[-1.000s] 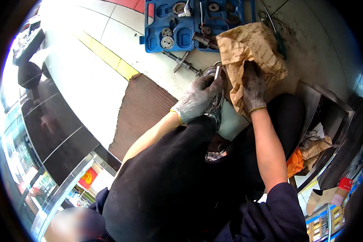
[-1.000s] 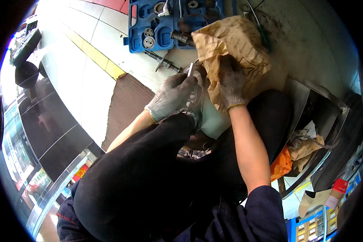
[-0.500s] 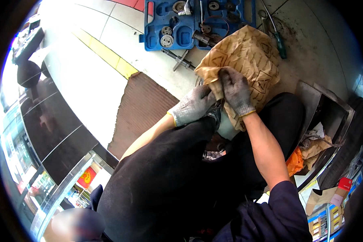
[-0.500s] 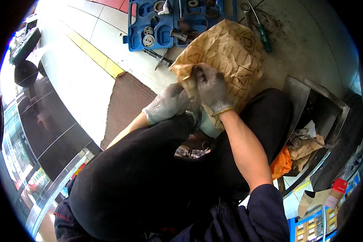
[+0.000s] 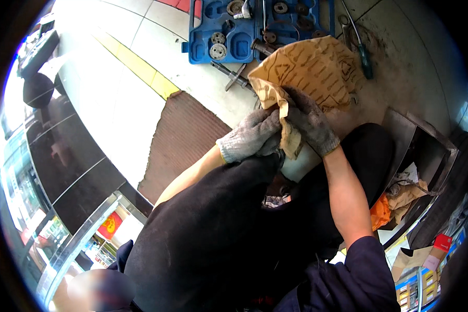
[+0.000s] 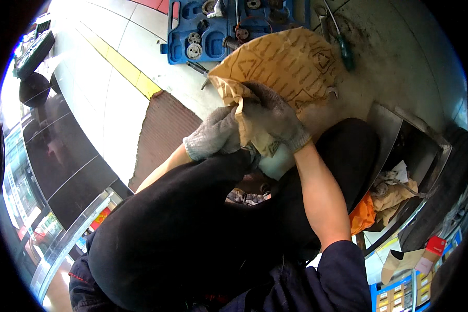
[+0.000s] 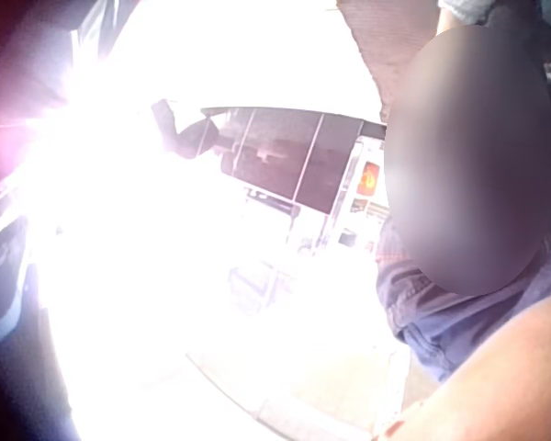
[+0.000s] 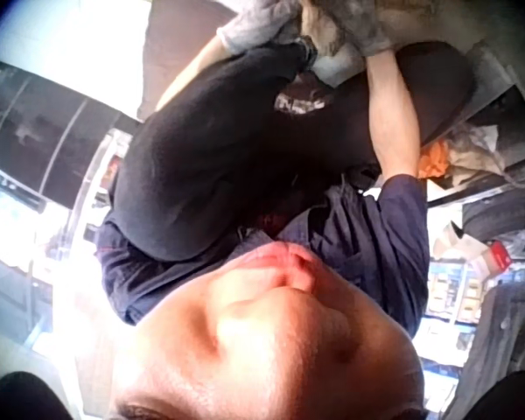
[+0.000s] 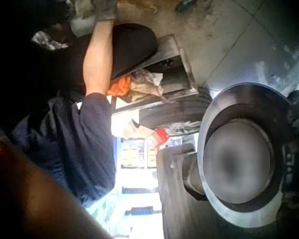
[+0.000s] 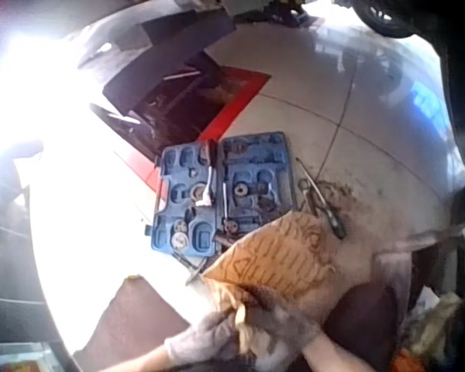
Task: The person puts on gloves and works on a car's brake assembly. They handle brake components, use tools from a blue case, and wipe parts with a cloth.
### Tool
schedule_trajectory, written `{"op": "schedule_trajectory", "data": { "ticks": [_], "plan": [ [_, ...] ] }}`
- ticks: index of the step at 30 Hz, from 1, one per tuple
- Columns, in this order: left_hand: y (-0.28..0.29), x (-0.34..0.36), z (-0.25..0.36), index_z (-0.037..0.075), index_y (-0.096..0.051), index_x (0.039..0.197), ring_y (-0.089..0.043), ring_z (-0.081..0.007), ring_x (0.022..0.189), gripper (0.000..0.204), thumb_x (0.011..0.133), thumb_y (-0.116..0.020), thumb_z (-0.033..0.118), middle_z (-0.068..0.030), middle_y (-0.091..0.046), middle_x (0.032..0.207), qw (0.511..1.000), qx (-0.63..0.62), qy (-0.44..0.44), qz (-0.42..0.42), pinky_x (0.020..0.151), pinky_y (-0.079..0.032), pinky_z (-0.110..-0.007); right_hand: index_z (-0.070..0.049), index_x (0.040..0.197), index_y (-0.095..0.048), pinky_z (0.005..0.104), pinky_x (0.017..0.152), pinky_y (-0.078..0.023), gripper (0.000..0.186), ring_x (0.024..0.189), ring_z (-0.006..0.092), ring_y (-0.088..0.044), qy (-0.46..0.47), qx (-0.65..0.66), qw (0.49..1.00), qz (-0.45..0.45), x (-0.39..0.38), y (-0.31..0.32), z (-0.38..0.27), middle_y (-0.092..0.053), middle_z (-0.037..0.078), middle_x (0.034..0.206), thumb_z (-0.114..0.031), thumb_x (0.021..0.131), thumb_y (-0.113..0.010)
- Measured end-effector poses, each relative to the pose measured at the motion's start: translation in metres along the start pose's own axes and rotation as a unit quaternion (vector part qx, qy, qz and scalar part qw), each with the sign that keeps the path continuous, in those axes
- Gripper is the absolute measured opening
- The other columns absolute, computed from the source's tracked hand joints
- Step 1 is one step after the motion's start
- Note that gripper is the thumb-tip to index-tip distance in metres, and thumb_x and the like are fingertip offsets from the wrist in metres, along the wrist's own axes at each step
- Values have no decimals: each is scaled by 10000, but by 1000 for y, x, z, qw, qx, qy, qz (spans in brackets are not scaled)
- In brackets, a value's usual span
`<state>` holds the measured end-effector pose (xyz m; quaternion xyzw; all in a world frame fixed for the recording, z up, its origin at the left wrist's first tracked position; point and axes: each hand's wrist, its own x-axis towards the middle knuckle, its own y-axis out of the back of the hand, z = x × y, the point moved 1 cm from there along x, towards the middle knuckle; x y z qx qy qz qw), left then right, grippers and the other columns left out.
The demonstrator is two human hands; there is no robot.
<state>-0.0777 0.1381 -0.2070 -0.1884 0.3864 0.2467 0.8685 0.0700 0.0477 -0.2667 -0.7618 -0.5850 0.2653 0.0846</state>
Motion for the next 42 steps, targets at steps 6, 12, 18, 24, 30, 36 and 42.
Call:
{"op": "schedule_trajectory", "data": {
  "ticks": [6,12,18,24,30,36,42],
  "plan": [
    [-4,-2,20,-31,-576,1091,-569,-146,814,420,997,-496,370,-98,-626,890,983,180,7,-16,754,-493,-302,-10,1250,-538,355,956,-460,418,1097,287,-587,180,-432,880,85,-6,13,27,-602,139,1196,-170,879,-645],
    [-8,12,9,-16,-640,1041,-640,-246,784,342,960,-548,304,-191,-661,837,975,215,-52,36,736,-498,-368,17,1310,-491,368,1014,-406,473,1161,284,-544,163,-788,589,81,-2,40,54,-562,160,1263,-122,867,-585],
    [2,13,13,19,-662,1009,-650,-380,762,278,874,-614,257,-230,-648,792,935,317,-86,132,683,-502,-428,-17,1384,-410,332,1024,-419,542,1198,272,-531,47,-342,933,99,2,29,36,-531,150,1313,-137,897,-614],
    [5,20,-11,35,-657,995,-637,-412,772,250,820,-629,211,-228,-653,807,867,447,-144,165,662,-508,-458,-44,1203,-587,363,944,-465,365,1130,277,-579,-27,-310,949,52,2,-4,-2,-624,136,1185,-236,898,-646],
    [1,10,8,46,-650,966,-647,-386,745,226,870,-627,249,-204,-652,784,893,393,-171,138,642,-517,-439,18,1218,-576,413,920,-482,376,1036,339,-606,229,-600,756,126,-1,19,45,-618,209,1160,-173,895,-570],
    [3,6,12,68,-660,978,-653,-378,778,216,892,-626,263,-188,-659,824,855,434,-202,199,657,-521,-417,18,1346,-460,408,1014,-433,479,1203,330,-522,202,-466,847,154,5,54,62,-546,188,1296,-125,893,-522],
    [8,10,5,108,-639,1041,-666,-351,798,270,835,-627,282,-144,-679,878,797,554,-159,182,691,-534,-426,-64,1344,-481,361,930,-488,509,1223,299,-520,127,-470,872,52,-3,-2,34,-503,179,1354,-333,925,-588]
  ]
}}
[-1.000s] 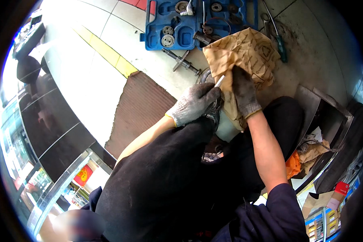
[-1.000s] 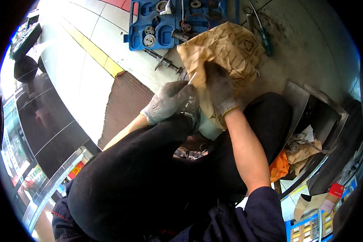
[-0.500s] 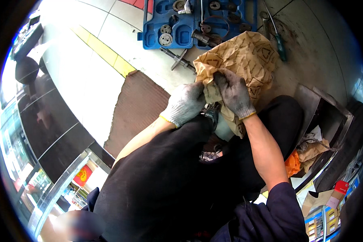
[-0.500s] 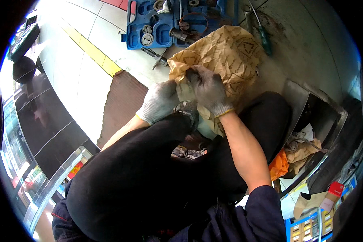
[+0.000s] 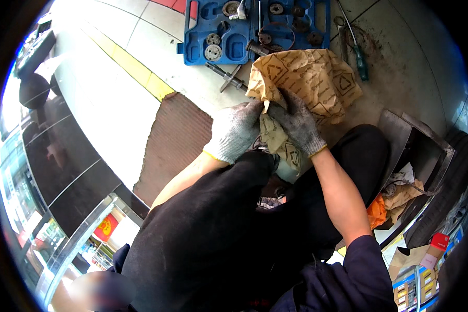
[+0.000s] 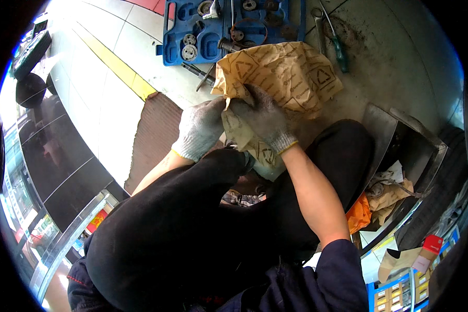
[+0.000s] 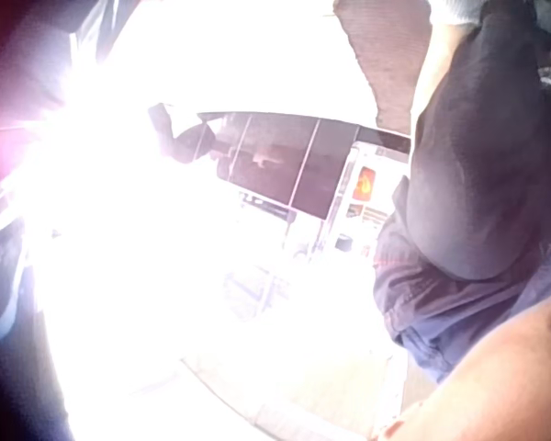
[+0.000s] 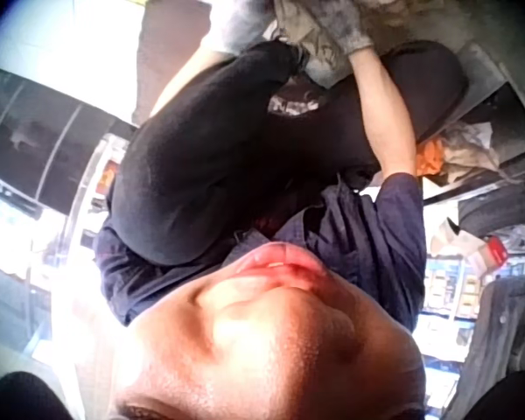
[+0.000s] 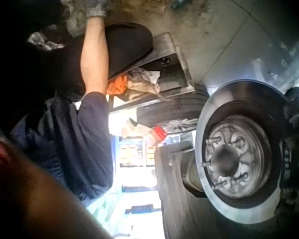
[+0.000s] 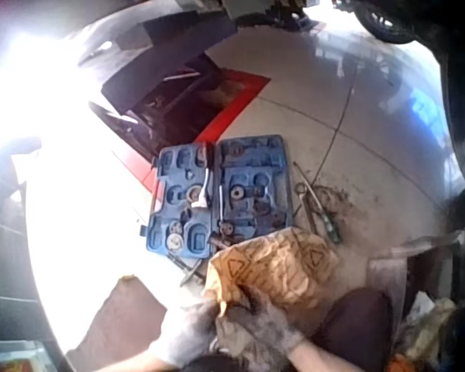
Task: The person puts on gloves and works on a car's brake assembly. They handle brake components, use tools from a blue case, and wipe parts with a cloth.
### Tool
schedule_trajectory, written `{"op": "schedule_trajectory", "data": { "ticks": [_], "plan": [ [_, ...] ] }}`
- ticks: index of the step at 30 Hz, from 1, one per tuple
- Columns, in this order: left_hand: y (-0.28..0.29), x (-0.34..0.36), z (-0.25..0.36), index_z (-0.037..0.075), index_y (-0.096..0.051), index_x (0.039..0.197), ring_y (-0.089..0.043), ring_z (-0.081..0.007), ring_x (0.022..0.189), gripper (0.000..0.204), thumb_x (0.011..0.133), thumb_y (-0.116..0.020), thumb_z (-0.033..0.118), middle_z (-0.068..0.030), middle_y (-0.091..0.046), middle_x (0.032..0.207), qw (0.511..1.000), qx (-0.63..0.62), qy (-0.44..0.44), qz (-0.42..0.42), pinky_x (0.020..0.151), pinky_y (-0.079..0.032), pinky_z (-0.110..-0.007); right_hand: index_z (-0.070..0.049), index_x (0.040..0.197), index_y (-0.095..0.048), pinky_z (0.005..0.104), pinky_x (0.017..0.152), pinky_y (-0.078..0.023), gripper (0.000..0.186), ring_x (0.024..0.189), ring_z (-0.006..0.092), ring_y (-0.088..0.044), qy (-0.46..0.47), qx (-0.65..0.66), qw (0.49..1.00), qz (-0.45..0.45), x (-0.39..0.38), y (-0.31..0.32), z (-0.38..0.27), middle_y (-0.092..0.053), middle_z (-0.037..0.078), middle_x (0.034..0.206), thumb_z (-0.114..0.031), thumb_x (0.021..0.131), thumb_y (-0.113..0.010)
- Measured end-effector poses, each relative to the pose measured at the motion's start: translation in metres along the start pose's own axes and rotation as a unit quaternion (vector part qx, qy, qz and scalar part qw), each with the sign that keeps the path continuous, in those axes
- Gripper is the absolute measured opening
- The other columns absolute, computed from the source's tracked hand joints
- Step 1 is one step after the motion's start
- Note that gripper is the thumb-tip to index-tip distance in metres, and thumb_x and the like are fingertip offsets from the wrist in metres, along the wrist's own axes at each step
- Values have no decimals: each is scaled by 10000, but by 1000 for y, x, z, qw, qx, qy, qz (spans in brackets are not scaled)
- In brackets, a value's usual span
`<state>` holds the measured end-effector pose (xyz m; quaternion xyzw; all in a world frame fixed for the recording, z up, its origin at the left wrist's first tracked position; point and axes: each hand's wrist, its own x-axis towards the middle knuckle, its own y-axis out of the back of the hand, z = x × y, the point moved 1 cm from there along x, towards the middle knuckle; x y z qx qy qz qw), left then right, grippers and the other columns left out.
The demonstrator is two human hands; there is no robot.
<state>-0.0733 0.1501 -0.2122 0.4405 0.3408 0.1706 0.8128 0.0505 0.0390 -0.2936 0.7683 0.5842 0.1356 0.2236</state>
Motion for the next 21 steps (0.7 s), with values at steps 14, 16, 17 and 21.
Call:
{"op": "schedule_trajectory", "data": {
  "ticks": [14,16,17,21],
  "plan": [
    [4,7,20,104,-659,1035,-668,-358,758,274,908,-580,333,-170,-673,811,998,-43,-19,-48,657,-532,-430,-5,1201,-587,385,858,-495,462,1024,357,-605,-267,233,916,188,7,1,51,-634,202,1116,-390,952,-533],
    [2,5,17,105,-660,1030,-668,-361,766,267,910,-581,329,-168,-676,822,996,-82,-9,23,660,-531,-431,-6,1245,-547,363,909,-474,458,1077,311,-585,-215,317,904,190,11,8,49,-608,170,1175,-363,958,-531],
    [3,4,16,105,-661,1028,-668,-362,770,263,910,-582,327,-168,-677,827,993,-100,-4,58,661,-531,-432,-19,1279,-515,353,938,-461,454,1097,281,-573,-160,191,956,156,9,12,45,-591,147,1204,-339,958,-539],
    [-4,4,7,100,-679,971,-669,-350,773,230,899,-597,303,-155,-682,830,995,-81,-26,60,656,-532,-407,-20,1295,-471,339,988,-445,426,1144,251,-558,-68,139,978,139,0,-10,55,-554,142,1257,-155,917,-614]
  ]
}}
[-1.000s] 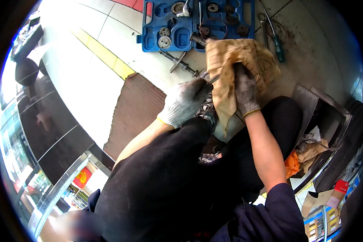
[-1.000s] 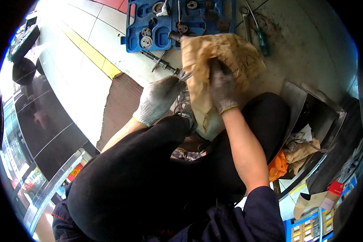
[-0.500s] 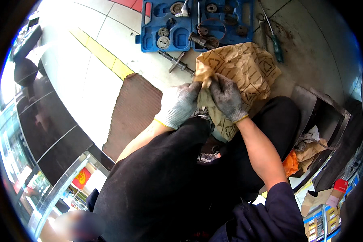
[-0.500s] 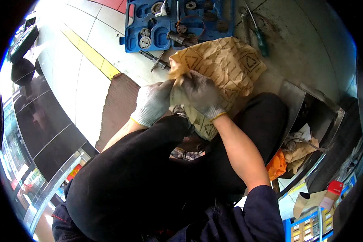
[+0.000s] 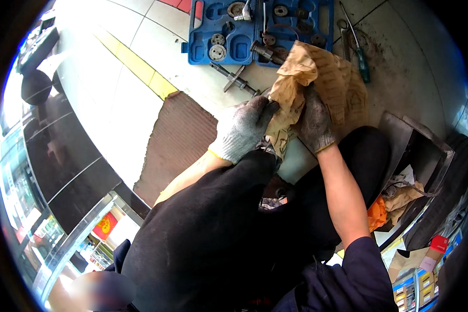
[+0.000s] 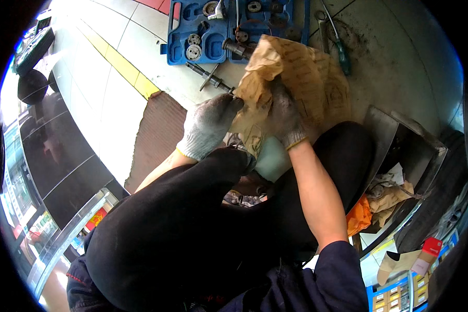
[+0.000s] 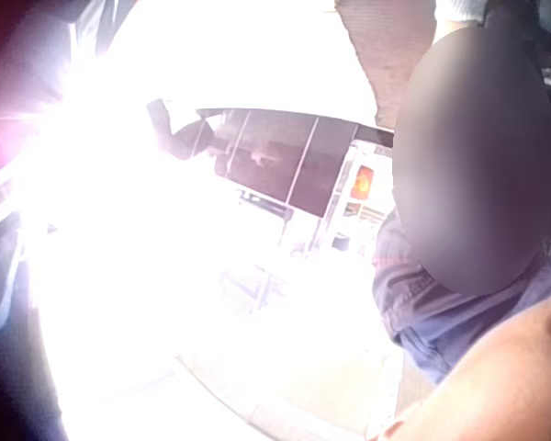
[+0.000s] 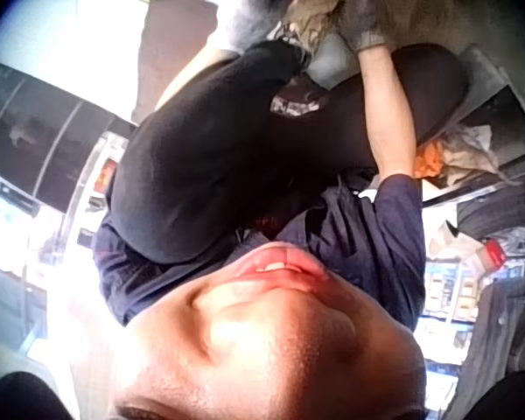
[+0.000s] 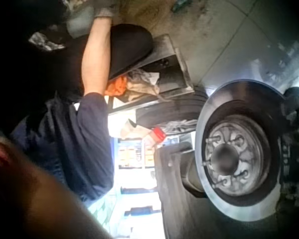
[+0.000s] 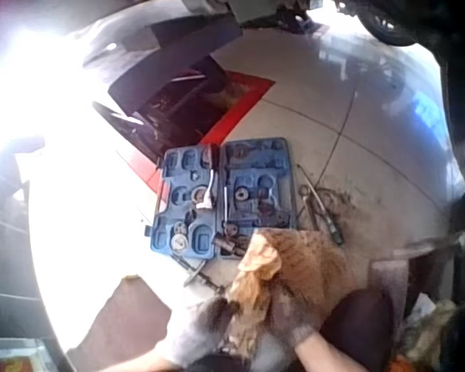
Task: The person puts on gloves and works on a car's brake assembly. They handle brake components, use tools from a blue case, and wipe parts with a cloth.
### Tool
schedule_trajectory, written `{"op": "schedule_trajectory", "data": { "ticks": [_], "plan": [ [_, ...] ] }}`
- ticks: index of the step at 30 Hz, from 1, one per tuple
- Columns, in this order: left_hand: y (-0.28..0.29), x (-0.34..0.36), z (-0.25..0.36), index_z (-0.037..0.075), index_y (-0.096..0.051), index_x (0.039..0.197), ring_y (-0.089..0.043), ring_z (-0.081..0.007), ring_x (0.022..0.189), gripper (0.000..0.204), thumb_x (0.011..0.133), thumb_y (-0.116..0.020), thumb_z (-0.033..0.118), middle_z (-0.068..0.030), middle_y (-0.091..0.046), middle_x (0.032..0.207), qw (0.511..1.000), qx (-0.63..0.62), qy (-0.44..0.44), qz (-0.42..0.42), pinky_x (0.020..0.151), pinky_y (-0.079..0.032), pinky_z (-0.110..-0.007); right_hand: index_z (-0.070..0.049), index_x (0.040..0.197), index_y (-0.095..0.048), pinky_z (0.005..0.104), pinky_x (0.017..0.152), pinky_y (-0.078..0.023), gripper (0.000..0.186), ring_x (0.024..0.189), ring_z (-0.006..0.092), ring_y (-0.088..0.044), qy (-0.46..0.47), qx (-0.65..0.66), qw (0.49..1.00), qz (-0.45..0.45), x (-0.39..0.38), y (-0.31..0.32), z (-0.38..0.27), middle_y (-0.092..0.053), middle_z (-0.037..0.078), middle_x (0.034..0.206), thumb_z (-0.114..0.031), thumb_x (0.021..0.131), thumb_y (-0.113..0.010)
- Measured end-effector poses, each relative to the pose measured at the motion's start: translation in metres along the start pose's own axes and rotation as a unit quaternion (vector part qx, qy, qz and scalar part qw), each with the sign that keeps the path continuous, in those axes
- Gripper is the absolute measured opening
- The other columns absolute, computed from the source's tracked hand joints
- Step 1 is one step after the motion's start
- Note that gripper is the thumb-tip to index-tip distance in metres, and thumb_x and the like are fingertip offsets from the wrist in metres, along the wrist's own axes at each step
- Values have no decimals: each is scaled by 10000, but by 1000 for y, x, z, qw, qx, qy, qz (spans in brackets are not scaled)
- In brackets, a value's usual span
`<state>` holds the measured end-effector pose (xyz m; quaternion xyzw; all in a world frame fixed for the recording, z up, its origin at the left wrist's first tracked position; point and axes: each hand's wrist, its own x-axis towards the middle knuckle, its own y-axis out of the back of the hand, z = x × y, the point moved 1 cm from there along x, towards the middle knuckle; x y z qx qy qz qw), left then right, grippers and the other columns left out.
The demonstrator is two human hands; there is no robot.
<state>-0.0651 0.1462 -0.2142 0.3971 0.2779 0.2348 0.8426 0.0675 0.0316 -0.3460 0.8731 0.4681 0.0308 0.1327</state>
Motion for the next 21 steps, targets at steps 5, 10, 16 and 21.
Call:
{"op": "schedule_trajectory", "data": {
  "ticks": [5,10,16,21],
  "plan": [
    [5,-2,3,102,-681,953,-670,-342,794,231,861,-638,309,-152,-680,820,998,-33,36,-40,659,-530,-395,-69,1387,-434,419,994,-467,590,1213,344,-529,195,-252,939,-130,-6,8,-25,-433,181,1418,-258,866,-637],
    [2,-5,0,99,-681,937,-669,-344,789,241,846,-656,321,-158,-675,813,996,-49,46,-60,655,-529,-400,-99,1286,-559,391,972,-471,424,1151,321,-567,230,-187,945,-136,1,4,-34,-567,163,1284,-241,890,-617],
    [4,-8,-2,103,-664,990,-666,-347,778,249,868,-627,318,-155,-671,827,996,-10,-20,-83,663,-530,-420,-17,1202,-603,383,899,-476,372,1025,324,-607,30,-124,975,-183,0,-3,-40,-635,165,1130,-208,883,-607],
    [2,0,0,104,-644,1018,-664,-348,781,239,874,-600,290,-140,-679,889,997,15,-13,-72,664,-533,-428,-41,1215,-604,385,946,-472,398,1052,313,-609,222,-228,943,-94,1,5,-22,-636,151,1146,-164,836,-600]
  ]
}}
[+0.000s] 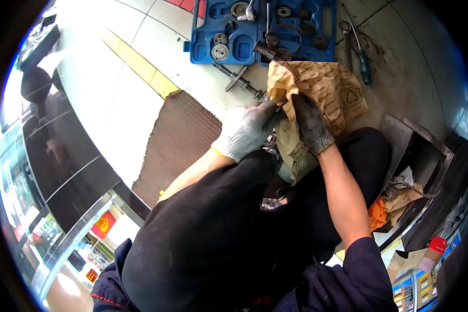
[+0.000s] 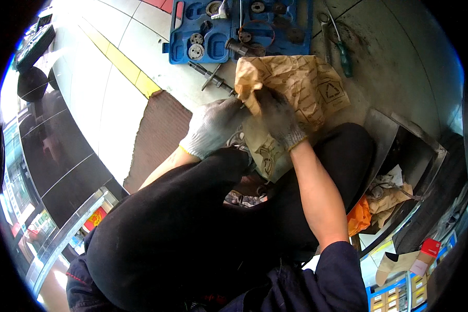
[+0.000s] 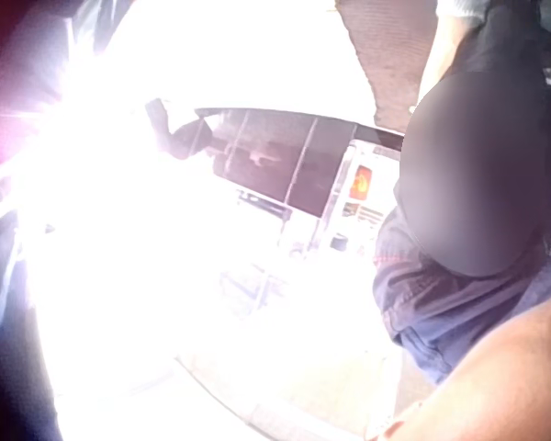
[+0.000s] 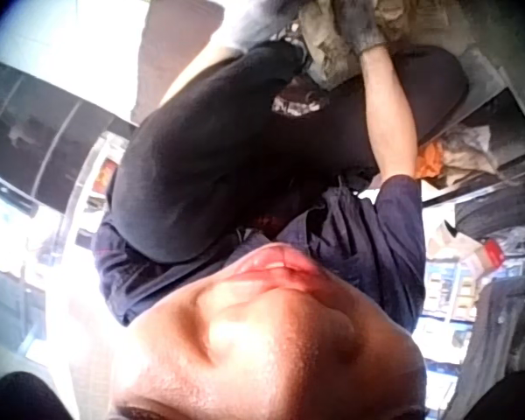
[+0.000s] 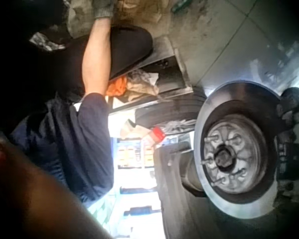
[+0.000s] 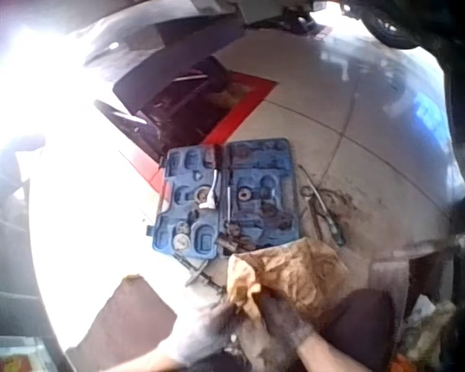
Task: The person puts on gloves and works on a car's brake assembly. They handle brake components, use tools from a blue case, and wipe parts with a cloth.
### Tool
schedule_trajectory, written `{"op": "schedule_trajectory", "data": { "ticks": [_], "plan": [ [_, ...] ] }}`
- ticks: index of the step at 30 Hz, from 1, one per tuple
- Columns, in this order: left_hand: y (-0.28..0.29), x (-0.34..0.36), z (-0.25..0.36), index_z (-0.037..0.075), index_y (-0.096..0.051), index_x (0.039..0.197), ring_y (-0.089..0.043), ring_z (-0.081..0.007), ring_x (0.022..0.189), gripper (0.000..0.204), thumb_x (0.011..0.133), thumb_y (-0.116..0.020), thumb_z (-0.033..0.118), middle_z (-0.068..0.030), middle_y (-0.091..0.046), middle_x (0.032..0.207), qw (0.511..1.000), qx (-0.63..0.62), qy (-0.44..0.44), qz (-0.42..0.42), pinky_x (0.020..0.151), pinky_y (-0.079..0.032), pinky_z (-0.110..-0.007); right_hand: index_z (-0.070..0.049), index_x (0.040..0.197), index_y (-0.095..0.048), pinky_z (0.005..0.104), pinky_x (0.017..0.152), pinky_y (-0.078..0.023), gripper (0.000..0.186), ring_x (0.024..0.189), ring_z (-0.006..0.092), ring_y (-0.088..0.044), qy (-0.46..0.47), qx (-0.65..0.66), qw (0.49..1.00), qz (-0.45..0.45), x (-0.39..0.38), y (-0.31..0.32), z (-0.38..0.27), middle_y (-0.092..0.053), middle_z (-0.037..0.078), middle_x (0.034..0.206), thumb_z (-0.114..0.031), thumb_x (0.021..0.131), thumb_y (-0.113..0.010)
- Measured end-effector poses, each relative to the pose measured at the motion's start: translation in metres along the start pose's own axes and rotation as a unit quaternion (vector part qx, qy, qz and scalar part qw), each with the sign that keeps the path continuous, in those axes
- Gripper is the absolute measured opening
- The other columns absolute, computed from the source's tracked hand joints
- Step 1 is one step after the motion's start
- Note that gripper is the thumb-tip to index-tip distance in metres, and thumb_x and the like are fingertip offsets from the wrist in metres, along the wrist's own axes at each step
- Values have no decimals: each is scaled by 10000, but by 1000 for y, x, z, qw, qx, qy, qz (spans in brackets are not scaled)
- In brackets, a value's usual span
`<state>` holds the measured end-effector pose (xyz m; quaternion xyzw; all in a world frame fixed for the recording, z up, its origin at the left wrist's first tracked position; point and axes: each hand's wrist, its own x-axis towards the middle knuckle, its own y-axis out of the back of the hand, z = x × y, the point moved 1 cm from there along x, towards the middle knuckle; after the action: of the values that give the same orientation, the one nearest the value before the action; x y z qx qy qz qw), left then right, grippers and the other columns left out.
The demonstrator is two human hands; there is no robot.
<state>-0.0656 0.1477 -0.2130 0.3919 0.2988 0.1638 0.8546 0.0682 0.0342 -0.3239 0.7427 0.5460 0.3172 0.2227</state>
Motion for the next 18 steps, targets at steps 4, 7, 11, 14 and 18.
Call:
{"op": "schedule_trajectory", "data": {
  "ticks": [4,7,11,14,18],
  "plan": [
    [-3,-2,-6,96,-626,1029,-659,-347,792,238,847,-594,246,-135,-671,921,998,59,8,-9,665,-526,-438,-89,1197,-621,373,977,-464,341,1066,290,-613,41,49,997,-33,9,3,-9,-646,131,1148,-144,863,-580],
    [-14,-8,-16,86,-600,1022,-653,-341,761,251,817,-606,230,-135,-648,863,998,55,-9,6,639,-506,-456,-79,1172,-624,397,925,-482,270,1033,329,-614,14,-3,1000,-4,2,-6,-7,-650,146,1119,-162,926,-548],
    [-16,-5,-13,56,-610,1052,-649,-375,824,264,865,-589,242,-175,-666,895,998,-40,30,-28,708,-514,-454,-29,1156,-613,427,866,-490,276,1010,387,-599,-150,111,982,15,6,-2,-12,-633,205,1088,-211,975,-509],
    [-22,-3,-13,34,-615,1071,-645,-397,862,286,891,-585,255,-209,-667,906,987,-135,77,-34,740,-519,-445,-8,1148,-603,435,836,-494,304,979,400,-598,-95,-21,994,54,9,0,-13,-619,230,1072,-243,983,-501],
    [-24,-3,-11,37,-628,1059,-644,-403,848,280,915,-575,270,-229,-649,865,980,-181,88,10,713,-515,-431,0,1133,-590,437,780,-500,316,898,403,-597,-194,-32,979,55,0,-10,2,-601,224,1062,-260,978,-498]
  ]
}}
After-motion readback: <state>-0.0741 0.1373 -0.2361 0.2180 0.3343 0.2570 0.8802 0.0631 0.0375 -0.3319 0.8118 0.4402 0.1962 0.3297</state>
